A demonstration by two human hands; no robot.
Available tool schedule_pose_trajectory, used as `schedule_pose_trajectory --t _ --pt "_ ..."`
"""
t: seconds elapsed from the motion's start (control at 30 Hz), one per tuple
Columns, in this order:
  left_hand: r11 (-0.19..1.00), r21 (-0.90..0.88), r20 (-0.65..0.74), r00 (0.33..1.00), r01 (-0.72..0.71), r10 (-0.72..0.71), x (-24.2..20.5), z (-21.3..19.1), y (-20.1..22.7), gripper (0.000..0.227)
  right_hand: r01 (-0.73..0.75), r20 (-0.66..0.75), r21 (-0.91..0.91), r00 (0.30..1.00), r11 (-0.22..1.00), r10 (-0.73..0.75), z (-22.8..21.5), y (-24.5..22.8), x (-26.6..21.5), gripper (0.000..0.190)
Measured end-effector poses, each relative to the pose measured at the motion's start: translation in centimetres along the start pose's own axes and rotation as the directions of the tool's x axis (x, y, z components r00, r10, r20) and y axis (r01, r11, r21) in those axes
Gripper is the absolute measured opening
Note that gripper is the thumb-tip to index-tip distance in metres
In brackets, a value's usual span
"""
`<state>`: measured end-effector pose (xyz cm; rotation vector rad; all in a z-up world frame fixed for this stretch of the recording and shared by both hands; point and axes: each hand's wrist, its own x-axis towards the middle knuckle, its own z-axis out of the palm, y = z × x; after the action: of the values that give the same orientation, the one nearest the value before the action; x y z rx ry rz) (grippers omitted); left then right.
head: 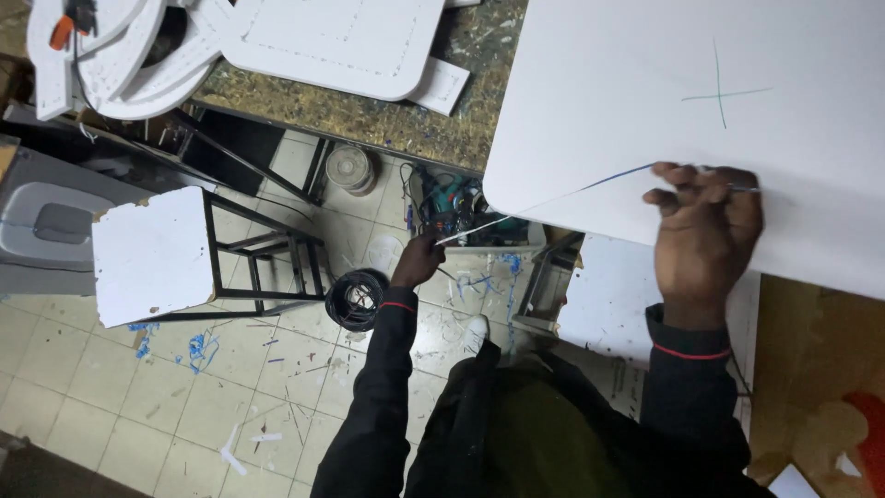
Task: The person pulls a length of blue tape from a white plastic spool and applies it along the edges of a white rectangular board. They smooth the tape down with their fingers to secure it in place.
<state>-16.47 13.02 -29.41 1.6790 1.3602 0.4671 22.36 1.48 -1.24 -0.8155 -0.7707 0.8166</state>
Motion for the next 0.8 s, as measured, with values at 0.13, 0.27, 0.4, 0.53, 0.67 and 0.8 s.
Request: schedule_pose_trajectory --t 0.13,0.27,0.4,0.53,0.67,0.8 --pt "0.979 -0.107 -0.010 0.984 0.174 -0.176 0.7 1.7 -8.4 0.050 0.034 -0.076 -0.081 0.996 0.996 -0.040 -2.8 -2.0 -1.6 0.009" --pt "0.933 -0.148 -0.190 0.917 0.327 -0.351 1.1 -0.8 -12.2 0.044 0.162 -0.172 -0.106 0.969 0.981 -0.178 -6.5 -3.1 -2.1 0.018" --pt "0.856 -0.512 -0.582 0.762 -0.071 -0.285 -0.3 -7.9 -6.3 0.062 0.268 -0.120 -0.272 0.944 0.924 -0.309 -7.4 -5.0 -2.3 0.022" --pt "0.755 -0.496 -0.701 0.711 -0.429 -0.057 -4.3 -16.0 17.6 0.055 0.197 -0.048 -0.212 0.976 0.957 -0.212 -7.1 -1.0 -3.2 0.018" --pt "0.772 0.086 -0.673 0.535 -0.629 0.511 -4.3 -18.2 25.9 0.048 -0.083 -0.009 -0.277 0.996 0.957 0.084 -3.4 1.2 -5.3 0.024" --pt "0.875 0.316 -0.514 0.709 -0.367 0.483 -3.2 -16.0 27.2 0.025 -0.082 0.128 -0.266 0.984 0.961 0.120 -1.9 1.2 -5.3 0.035"
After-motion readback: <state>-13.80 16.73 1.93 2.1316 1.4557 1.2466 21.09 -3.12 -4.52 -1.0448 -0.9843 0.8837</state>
